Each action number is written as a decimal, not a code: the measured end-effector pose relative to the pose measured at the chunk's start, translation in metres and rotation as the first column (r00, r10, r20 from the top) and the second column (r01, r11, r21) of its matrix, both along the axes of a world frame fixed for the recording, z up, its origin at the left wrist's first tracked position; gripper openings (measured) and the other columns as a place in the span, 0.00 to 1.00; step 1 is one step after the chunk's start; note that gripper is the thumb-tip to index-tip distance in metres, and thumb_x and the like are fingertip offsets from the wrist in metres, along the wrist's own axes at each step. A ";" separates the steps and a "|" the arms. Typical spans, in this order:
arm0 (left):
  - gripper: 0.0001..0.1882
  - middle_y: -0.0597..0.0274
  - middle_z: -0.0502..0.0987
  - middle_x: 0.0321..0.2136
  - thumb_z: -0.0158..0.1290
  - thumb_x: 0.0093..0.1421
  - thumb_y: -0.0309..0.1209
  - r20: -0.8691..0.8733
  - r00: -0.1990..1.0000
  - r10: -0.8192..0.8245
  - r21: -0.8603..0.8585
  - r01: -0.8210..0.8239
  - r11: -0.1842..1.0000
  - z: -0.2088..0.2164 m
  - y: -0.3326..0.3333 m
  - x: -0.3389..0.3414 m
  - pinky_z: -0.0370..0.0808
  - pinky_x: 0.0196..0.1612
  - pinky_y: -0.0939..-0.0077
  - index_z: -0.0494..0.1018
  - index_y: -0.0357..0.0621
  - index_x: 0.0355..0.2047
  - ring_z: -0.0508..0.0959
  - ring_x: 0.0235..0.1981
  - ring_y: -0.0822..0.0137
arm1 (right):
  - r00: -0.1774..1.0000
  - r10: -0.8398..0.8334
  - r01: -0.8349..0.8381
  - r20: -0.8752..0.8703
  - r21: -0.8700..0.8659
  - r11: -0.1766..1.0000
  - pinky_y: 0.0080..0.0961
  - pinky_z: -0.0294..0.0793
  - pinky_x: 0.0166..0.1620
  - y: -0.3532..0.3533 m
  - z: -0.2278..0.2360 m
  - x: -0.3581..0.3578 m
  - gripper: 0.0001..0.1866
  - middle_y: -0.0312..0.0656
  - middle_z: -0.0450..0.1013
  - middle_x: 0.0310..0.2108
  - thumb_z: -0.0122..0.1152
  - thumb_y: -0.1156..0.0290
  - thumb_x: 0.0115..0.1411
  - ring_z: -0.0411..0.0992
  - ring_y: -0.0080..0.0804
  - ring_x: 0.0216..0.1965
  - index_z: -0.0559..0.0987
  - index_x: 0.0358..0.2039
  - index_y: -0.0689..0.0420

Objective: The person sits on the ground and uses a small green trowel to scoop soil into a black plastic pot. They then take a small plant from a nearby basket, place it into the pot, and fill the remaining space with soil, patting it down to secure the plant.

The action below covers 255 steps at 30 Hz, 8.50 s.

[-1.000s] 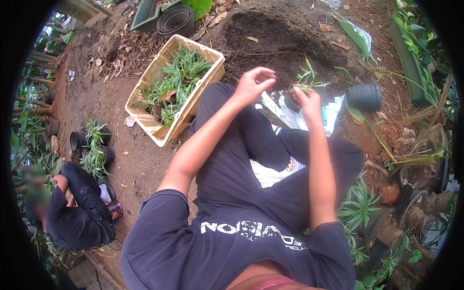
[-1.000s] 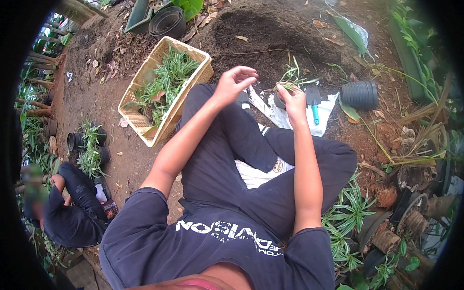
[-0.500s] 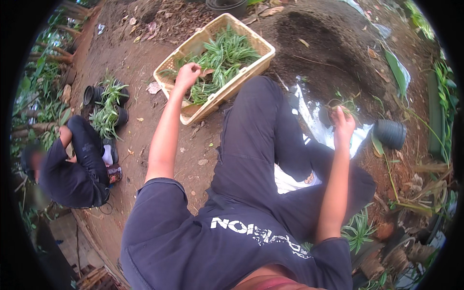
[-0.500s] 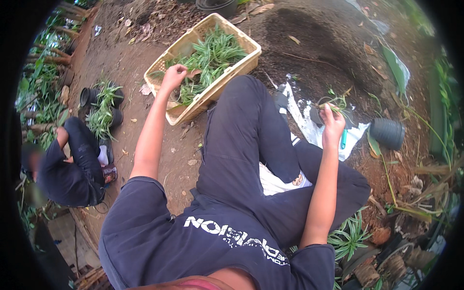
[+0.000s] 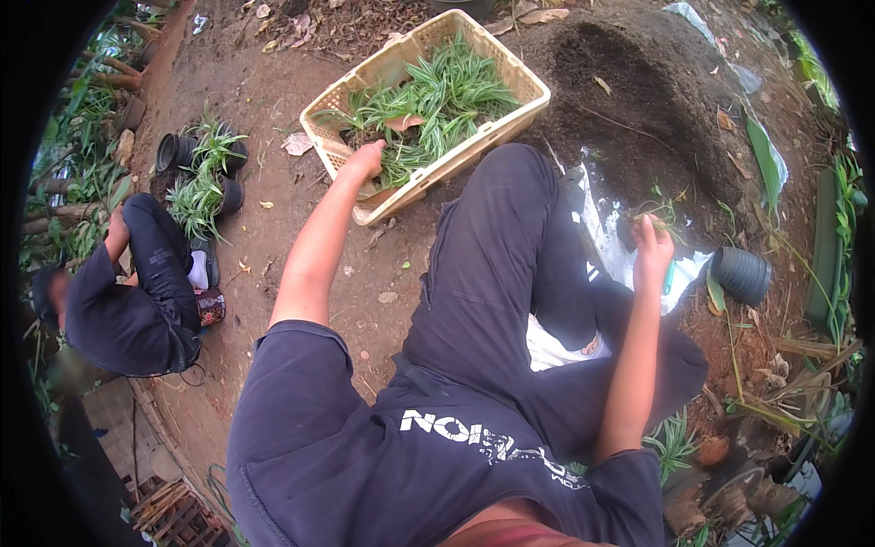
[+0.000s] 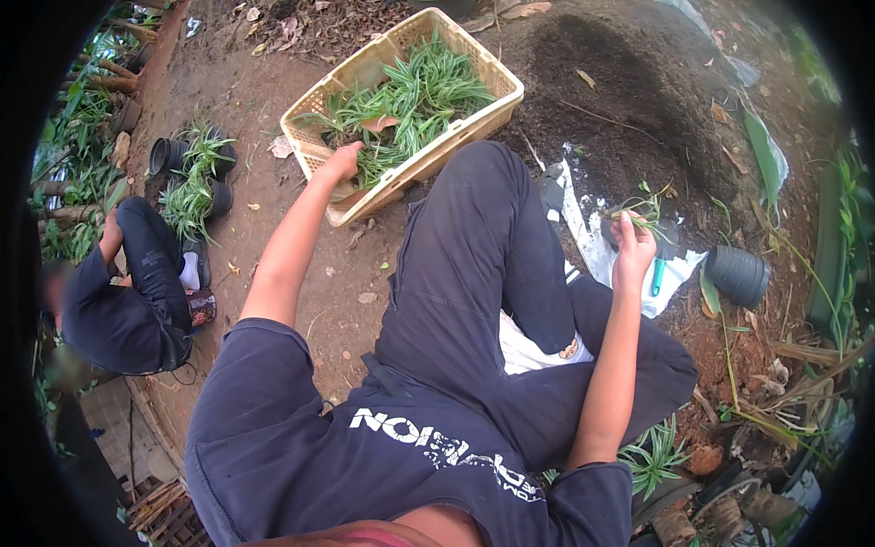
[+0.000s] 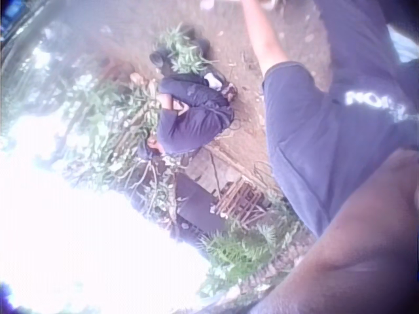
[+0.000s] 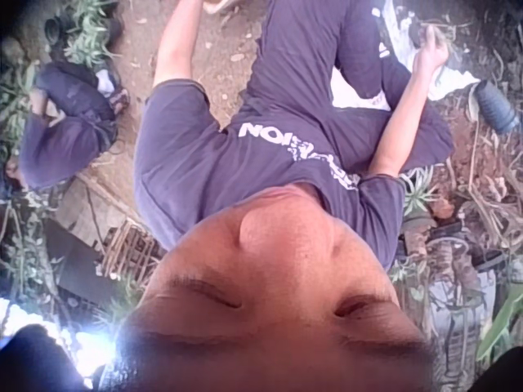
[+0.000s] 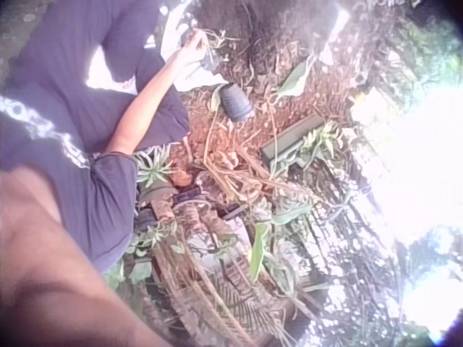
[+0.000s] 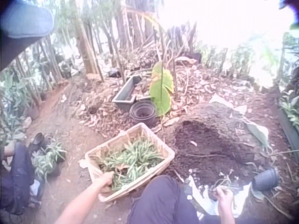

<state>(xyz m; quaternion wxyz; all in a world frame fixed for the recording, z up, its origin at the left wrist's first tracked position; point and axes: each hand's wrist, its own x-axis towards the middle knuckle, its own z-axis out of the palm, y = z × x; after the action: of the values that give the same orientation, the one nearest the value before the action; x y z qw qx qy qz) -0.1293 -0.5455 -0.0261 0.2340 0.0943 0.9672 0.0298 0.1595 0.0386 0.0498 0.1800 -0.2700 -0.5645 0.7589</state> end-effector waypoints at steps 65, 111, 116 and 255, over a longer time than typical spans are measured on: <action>0.09 0.44 0.82 0.49 0.39 0.78 0.33 0.276 0.794 0.542 0.961 -0.227 -0.157 0.099 0.097 -0.083 0.86 0.42 0.63 0.63 0.41 0.51 0.86 0.45 0.54 | 0.984 0.123 -0.161 0.129 0.348 0.923 0.22 0.75 0.47 -0.020 -0.017 0.006 0.09 0.36 0.80 0.37 0.70 0.72 0.64 0.75 0.21 0.40 0.84 0.40 0.65; 0.30 0.58 0.82 0.51 0.63 0.58 0.49 -0.289 0.609 0.738 0.652 -0.439 0.618 -0.028 0.117 -0.104 0.64 0.64 0.49 0.74 0.54 0.58 0.78 0.56 0.52 | 0.990 0.084 -0.121 0.110 0.390 0.913 0.23 0.76 0.47 -0.016 -0.007 0.016 0.08 0.37 0.81 0.39 0.71 0.73 0.64 0.76 0.21 0.40 0.83 0.40 0.64; 0.16 0.58 0.85 0.44 0.58 0.62 0.49 -0.375 0.636 0.674 0.467 -0.499 0.730 -0.023 0.126 -0.117 0.59 0.63 0.48 0.83 0.57 0.43 0.80 0.53 0.52 | 0.996 0.083 -0.087 0.027 0.309 0.947 0.22 0.77 0.47 -0.019 -0.006 0.018 0.06 0.39 0.82 0.40 0.69 0.76 0.64 0.77 0.21 0.41 0.81 0.37 0.63; 0.10 0.65 0.84 0.37 0.63 0.66 0.31 0.297 0.828 -0.475 0.953 -0.292 0.086 0.109 0.491 0.215 0.79 0.45 0.77 0.82 0.38 0.43 0.81 0.37 0.76 | 0.996 -0.005 0.029 -0.090 0.266 0.964 0.19 0.77 0.39 0.049 0.047 0.040 0.11 0.39 0.82 0.37 0.75 0.75 0.58 0.77 0.17 0.35 0.83 0.40 0.63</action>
<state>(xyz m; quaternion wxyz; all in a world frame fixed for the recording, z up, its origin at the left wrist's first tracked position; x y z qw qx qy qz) 0.0854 -0.0543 0.0827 0.3733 0.2781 0.5640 0.6820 0.2000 0.0873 0.0965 0.2463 -0.2143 -0.6507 0.6855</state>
